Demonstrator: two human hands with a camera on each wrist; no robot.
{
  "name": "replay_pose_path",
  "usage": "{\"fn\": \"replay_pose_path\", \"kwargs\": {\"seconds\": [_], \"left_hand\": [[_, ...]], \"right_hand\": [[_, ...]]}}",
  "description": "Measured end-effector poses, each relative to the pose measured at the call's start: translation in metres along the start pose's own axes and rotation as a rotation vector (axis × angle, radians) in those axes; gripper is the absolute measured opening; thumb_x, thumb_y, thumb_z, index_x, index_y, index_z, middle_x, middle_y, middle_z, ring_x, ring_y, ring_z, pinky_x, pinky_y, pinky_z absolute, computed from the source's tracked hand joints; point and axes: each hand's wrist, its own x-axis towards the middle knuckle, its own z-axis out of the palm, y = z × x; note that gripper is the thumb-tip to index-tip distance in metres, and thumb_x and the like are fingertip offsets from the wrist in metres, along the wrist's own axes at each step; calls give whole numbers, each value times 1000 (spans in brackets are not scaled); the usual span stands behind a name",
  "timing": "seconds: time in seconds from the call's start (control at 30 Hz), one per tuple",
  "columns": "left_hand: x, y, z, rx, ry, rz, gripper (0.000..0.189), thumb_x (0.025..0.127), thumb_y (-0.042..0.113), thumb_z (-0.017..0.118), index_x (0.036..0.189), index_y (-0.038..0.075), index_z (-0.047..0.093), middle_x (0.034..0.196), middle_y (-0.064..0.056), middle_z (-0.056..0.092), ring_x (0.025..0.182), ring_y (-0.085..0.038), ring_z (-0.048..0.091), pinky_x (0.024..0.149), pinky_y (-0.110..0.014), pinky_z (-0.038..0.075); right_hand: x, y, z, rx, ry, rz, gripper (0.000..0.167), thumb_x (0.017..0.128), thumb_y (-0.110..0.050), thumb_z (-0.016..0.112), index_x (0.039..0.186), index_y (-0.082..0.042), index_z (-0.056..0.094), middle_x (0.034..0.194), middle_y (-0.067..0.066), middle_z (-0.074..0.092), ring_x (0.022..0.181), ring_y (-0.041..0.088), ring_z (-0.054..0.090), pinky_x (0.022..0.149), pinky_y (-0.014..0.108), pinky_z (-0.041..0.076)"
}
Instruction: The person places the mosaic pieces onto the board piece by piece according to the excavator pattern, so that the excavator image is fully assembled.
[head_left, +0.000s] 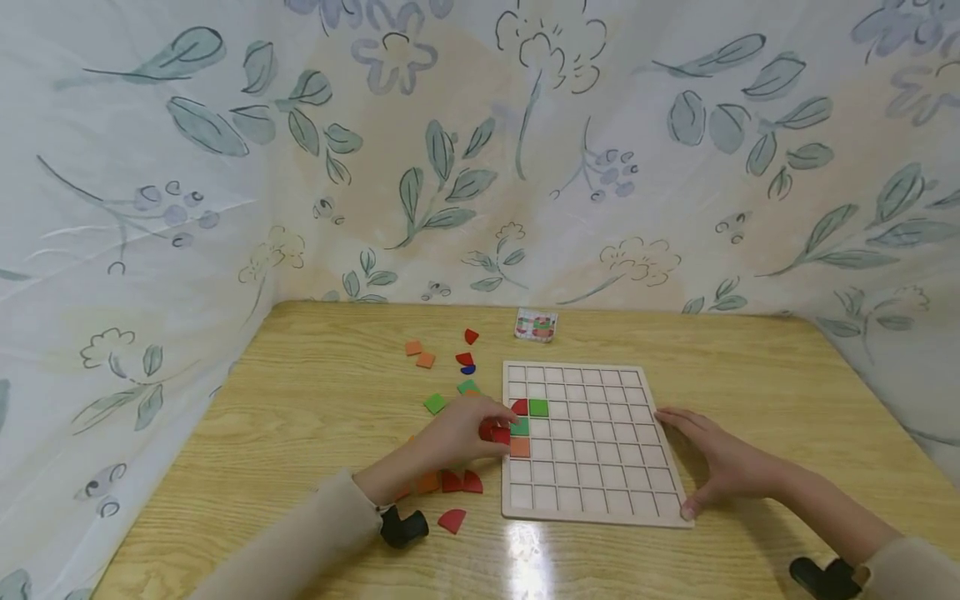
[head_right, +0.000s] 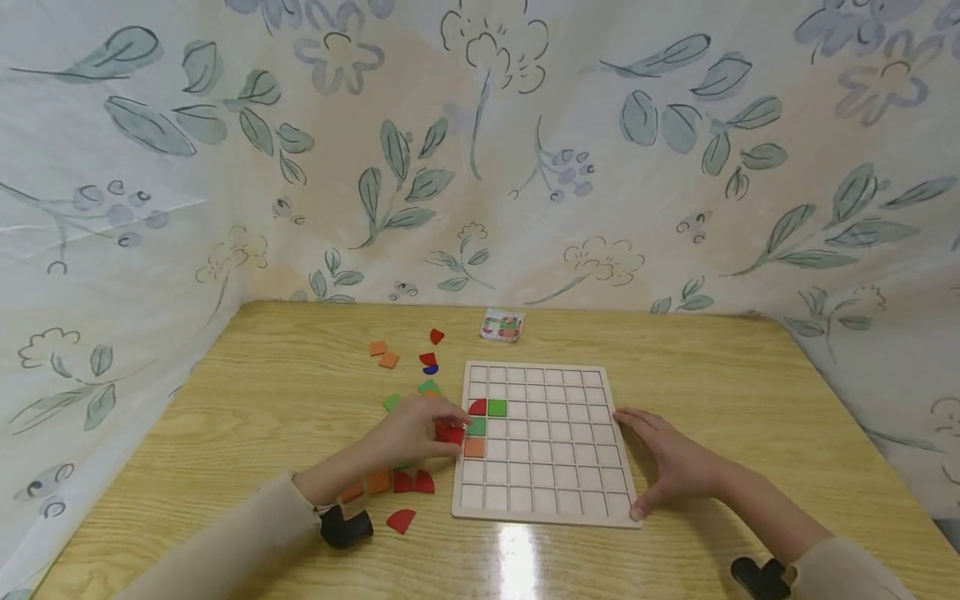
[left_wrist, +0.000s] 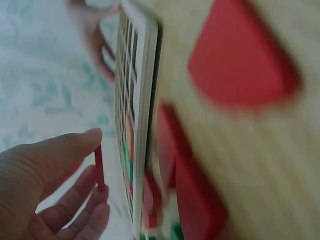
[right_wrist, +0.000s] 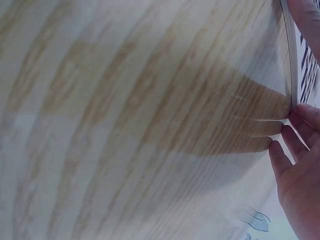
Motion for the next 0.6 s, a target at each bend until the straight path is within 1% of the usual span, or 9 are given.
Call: {"fn": "replay_pose_path", "kwargs": {"seconds": [0.07, 0.13, 0.23, 0.37, 0.43, 0.5, 0.6], "left_hand": [[0, 8, 6, -8, -37, -14, 32, 77, 18, 75, 108, 10, 67, 91, 4, 64, 77, -10, 56, 66, -17, 45], [1, 12, 12, -4, -73, -30, 32, 77, 19, 75, 108, 12, 67, 89, 7, 64, 72, -6, 54, 63, -15, 44], [4, 15, 20, 39, -104, -12, 31, 77, 19, 75, 107, 13, 68, 90, 10, 65, 69, -2, 51, 63, -13, 42], [5, 15, 27, 114, -116, 21, 29, 78, 21, 74, 106, 14, 68, 95, 10, 67, 75, -1, 50, 69, -13, 41], [5, 15, 29, 119, -118, 26, 30, 78, 22, 74, 106, 14, 68, 97, 9, 67, 81, -1, 51, 74, -14, 42], [5, 15, 29, 115, -121, 29, 31, 78, 24, 74, 107, 15, 68, 99, 9, 67, 83, -2, 52, 76, -15, 42], [4, 13, 29, 96, -120, 34, 31, 78, 24, 74, 107, 16, 68, 100, 9, 67, 81, -2, 53, 74, -14, 42]], "right_hand": [[0, 0, 0, 2, 1, -4, 123, 46, -61, 78, 137, 7, 30, 136, 28, 32, 122, 46, 29, 90, -4, 3], [0, 1, 0, -1, 2, -9, 123, 46, -61, 78, 137, 7, 29, 136, 29, 32, 122, 46, 29, 90, -4, 3], [0, 1, -1, -4, 2, -11, 124, 46, -61, 77, 137, 7, 29, 137, 29, 32, 122, 47, 29, 90, -4, 2], [0, 0, -1, 5, -2, -1, 124, 46, -61, 78, 137, 6, 29, 137, 29, 31, 123, 46, 28, 90, -4, 2], [0, -1, -1, 10, -3, 4, 123, 46, -61, 78, 137, 7, 29, 137, 29, 31, 123, 46, 28, 89, -4, 3], [0, -1, -1, 8, -4, 8, 123, 46, -61, 78, 137, 7, 29, 137, 29, 31, 123, 46, 28, 89, -4, 2], [0, 0, -1, 13, -8, 15, 123, 47, -61, 78, 138, 6, 29, 137, 28, 31, 124, 46, 27, 89, -4, 3]]}}
